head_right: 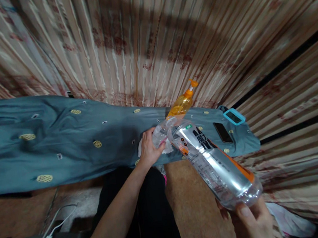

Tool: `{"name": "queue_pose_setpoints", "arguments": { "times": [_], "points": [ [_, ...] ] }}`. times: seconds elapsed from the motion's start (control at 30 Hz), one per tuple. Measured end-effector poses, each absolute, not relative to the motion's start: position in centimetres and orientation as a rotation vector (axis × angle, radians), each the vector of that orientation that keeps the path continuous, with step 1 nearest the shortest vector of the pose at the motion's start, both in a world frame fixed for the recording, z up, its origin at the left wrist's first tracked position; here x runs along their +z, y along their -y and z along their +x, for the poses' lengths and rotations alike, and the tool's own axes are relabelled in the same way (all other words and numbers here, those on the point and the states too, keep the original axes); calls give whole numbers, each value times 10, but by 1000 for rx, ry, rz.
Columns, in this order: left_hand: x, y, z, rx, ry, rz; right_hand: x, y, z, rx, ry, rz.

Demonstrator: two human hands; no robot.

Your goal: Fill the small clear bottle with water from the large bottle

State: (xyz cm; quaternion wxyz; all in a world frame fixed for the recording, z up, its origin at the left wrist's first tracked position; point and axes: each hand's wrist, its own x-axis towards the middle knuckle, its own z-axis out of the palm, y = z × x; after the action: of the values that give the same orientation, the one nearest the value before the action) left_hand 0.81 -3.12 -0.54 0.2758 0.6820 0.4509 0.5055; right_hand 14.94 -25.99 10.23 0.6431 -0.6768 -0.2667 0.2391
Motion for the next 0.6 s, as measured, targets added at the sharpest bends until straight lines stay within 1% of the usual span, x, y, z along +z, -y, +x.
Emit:
{"name": "queue_pose_setpoints", "arguments": {
  "times": [0.6],
  "points": [
    [-6,31,8,1363,-1209,1834,100,262,152,518,673,-1561]
  ]
}}
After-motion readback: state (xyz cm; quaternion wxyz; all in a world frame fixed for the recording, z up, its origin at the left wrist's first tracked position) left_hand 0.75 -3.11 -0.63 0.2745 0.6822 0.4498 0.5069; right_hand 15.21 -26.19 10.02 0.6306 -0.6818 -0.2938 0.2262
